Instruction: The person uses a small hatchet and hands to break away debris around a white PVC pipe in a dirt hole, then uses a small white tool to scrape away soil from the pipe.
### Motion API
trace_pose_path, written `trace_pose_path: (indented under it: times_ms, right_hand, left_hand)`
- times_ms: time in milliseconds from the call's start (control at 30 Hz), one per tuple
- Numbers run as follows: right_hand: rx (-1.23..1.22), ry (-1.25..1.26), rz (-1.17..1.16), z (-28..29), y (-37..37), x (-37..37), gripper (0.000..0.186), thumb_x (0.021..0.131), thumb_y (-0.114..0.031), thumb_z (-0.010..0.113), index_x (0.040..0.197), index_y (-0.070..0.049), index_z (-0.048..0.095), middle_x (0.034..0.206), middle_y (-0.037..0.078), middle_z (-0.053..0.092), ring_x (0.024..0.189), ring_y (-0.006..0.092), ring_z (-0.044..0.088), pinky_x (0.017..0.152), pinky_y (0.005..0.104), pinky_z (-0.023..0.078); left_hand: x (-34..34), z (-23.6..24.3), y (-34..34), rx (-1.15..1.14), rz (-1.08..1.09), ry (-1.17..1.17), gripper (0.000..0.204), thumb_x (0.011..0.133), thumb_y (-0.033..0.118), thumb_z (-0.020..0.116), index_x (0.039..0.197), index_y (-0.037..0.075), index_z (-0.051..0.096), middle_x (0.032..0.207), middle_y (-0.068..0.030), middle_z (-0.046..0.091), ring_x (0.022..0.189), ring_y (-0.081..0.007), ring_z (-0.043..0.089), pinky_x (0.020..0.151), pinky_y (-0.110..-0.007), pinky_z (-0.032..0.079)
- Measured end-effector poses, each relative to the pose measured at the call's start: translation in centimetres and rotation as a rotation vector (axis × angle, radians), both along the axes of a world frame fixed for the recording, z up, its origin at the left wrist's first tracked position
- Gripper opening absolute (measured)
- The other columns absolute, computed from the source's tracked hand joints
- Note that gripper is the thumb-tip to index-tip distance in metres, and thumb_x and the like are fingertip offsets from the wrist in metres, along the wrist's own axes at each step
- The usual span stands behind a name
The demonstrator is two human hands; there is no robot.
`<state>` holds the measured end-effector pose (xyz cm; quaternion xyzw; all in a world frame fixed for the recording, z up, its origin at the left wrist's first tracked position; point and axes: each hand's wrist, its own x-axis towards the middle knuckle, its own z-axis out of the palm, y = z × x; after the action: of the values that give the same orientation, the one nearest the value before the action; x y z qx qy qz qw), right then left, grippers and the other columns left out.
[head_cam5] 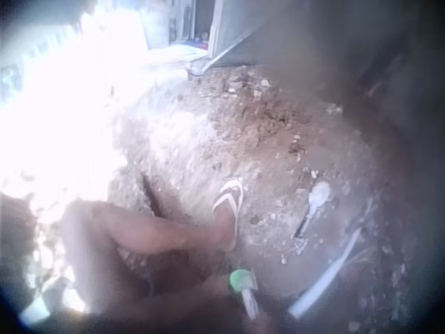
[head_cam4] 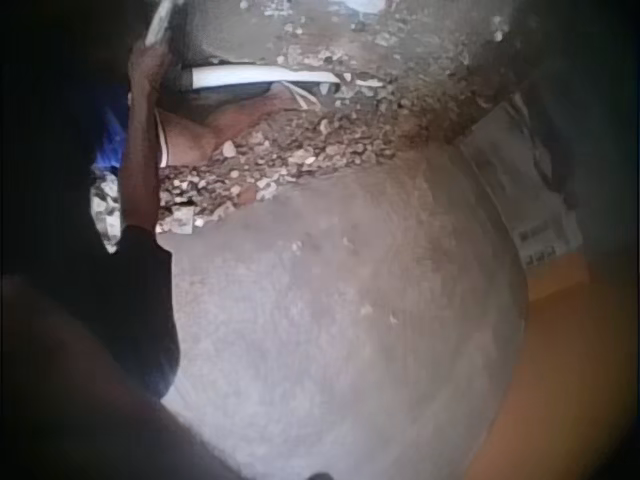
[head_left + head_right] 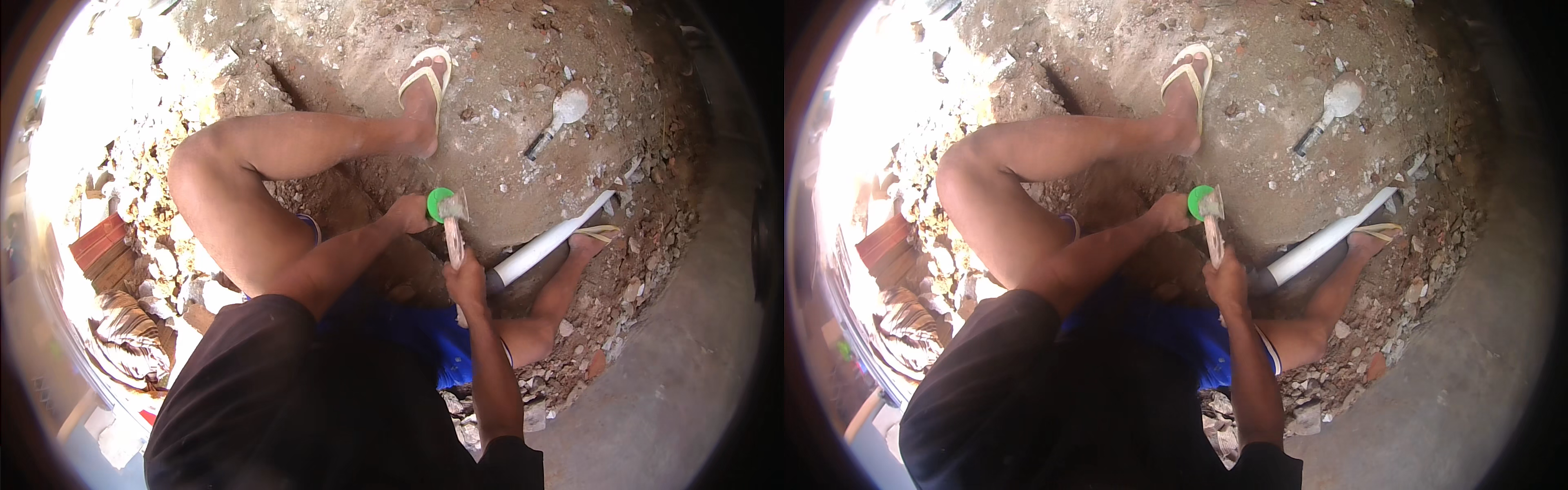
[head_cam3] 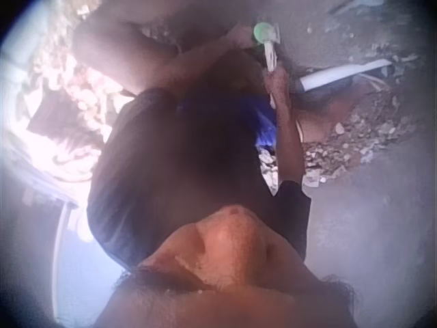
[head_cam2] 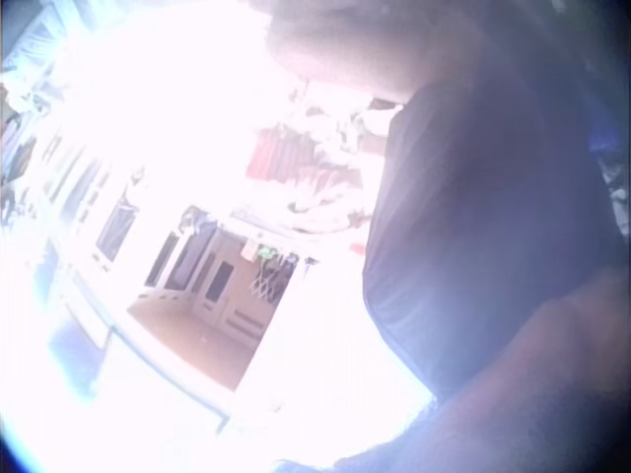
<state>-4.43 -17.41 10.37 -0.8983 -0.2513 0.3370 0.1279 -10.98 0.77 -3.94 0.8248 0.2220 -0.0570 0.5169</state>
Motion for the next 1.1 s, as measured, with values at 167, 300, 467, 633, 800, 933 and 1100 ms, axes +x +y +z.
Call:
trace_pose_path:
  times_ms: [167, 300, 467, 633, 800, 933, 1100]
  right_hand:
    - [0.338, 0.276, -0.279, 7.9, 4.0, 2.4, 0.031, 0.087, -0.01, 0.07, 0.114, 0.0, 0.056, 0.076, 0.013, 0.065, 0.063, 0.0183, 0.064, 0.057, 0.0332, 0.052]
    - [0.983, -0.108, -0.41, 16.3, 7.1, 4.6, 0.026, 0.091, -0.002, 0.065, 0.113, 0.003, 0.053, 0.08, 0.005, 0.061, 0.057, 0.0092, 0.055, 0.049, 0.0266, 0.045]
    - [0.648, -0.394, -0.237, 3.3, 2.9, 2.3, 0.035, 0.088, -0.006, 0.066, 0.119, 0.005, 0.053, 0.081, 0.011, 0.066, 0.059, 0.0156, 0.061, 0.059, 0.0321, 0.053]
    - [0.181, 0.528, -0.287, -1.6, 3.7, 2.3, 0.034, 0.083, -0.012, 0.071, 0.112, 0.003, 0.06, 0.079, 0.01, 0.065, 0.055, 0.0169, 0.062, 0.048, 0.0331, 0.052]
    - [0.391, 0.37, -0.323, -3.3, 5.9, 4.1, 0.03, 0.082, -0.012, 0.075, 0.106, 0.001, 0.063, 0.082, 0.006, 0.065, 0.064, 0.0146, 0.062, 0.058, 0.0302, 0.051]
    - [0.611, 0.302, -0.305, -7.5, 8.1, 4.3, 0.025, 0.082, -0.012, 0.076, 0.101, 0.001, 0.065, 0.087, 0.008, 0.067, 0.074, 0.0132, 0.061, 0.069, 0.0311, 0.051]
    - [0.486, 0.31, -0.323, -7.1, 7.5, 1.4, 0.026, 0.077, -0.015, 0.077, 0.094, 0.002, 0.066, 0.088, 0.015, 0.069, 0.077, 0.0176, 0.064, 0.073, 0.0357, 0.051]
  left_hand:
    - [-0.8, -1.4, 0.0, -0.037, 0.044, -0.048, 0.036, 0.078, 0.025, 0.076, 0.11, 0.01, 0.067, 0.103, -0.0218, 0.069, 0.1, -0.0418, 0.063, 0.086, -0.048, 0.052]
    - [-1.0, -1.9, -0.3, -0.015, 0.082, -0.083, 0.034, 0.078, 0.024, 0.076, 0.108, 0.009, 0.068, 0.101, -0.0219, 0.069, 0.099, -0.0424, 0.063, 0.085, -0.048, 0.052]
    - [0.2, -3.1, -1.0, -0.036, 0.044, -0.116, 0.032, 0.077, 0.026, 0.076, 0.104, 0.009, 0.069, 0.1, -0.0219, 0.069, 0.097, -0.0418, 0.064, 0.084, -0.048, 0.052]
    - [-0.8, -5.5, -0.2, -0.031, 0.055, -0.101, 0.033, 0.077, 0.03, 0.075, 0.104, 0.011, 0.07, 0.099, -0.0201, 0.07, 0.096, -0.041, 0.065, 0.083, -0.047, 0.053]
    - [-0.2, -2.9, -0.7, -0.032, 0.068, -0.096, 0.031, 0.079, 0.03, 0.074, 0.104, 0.012, 0.07, 0.099, -0.018, 0.071, 0.095, -0.0403, 0.065, 0.083, -0.045, 0.053]
    - [-0.4, -2.5, -1.0, 0.02, -0.009, -0.022, 0.03, 0.081, 0.037, 0.071, 0.1, 0.014, 0.071, 0.097, -0.0164, 0.071, 0.093, -0.0376, 0.066, 0.081, -0.045, 0.054]
    - [-2.2, -1.9, -1.3, 0.054, -0.138, 0.023, 0.028, 0.079, 0.036, 0.07, 0.093, 0.012, 0.07, 0.094, -0.0181, 0.071, 0.092, -0.0366, 0.067, 0.078, -0.047, 0.054]
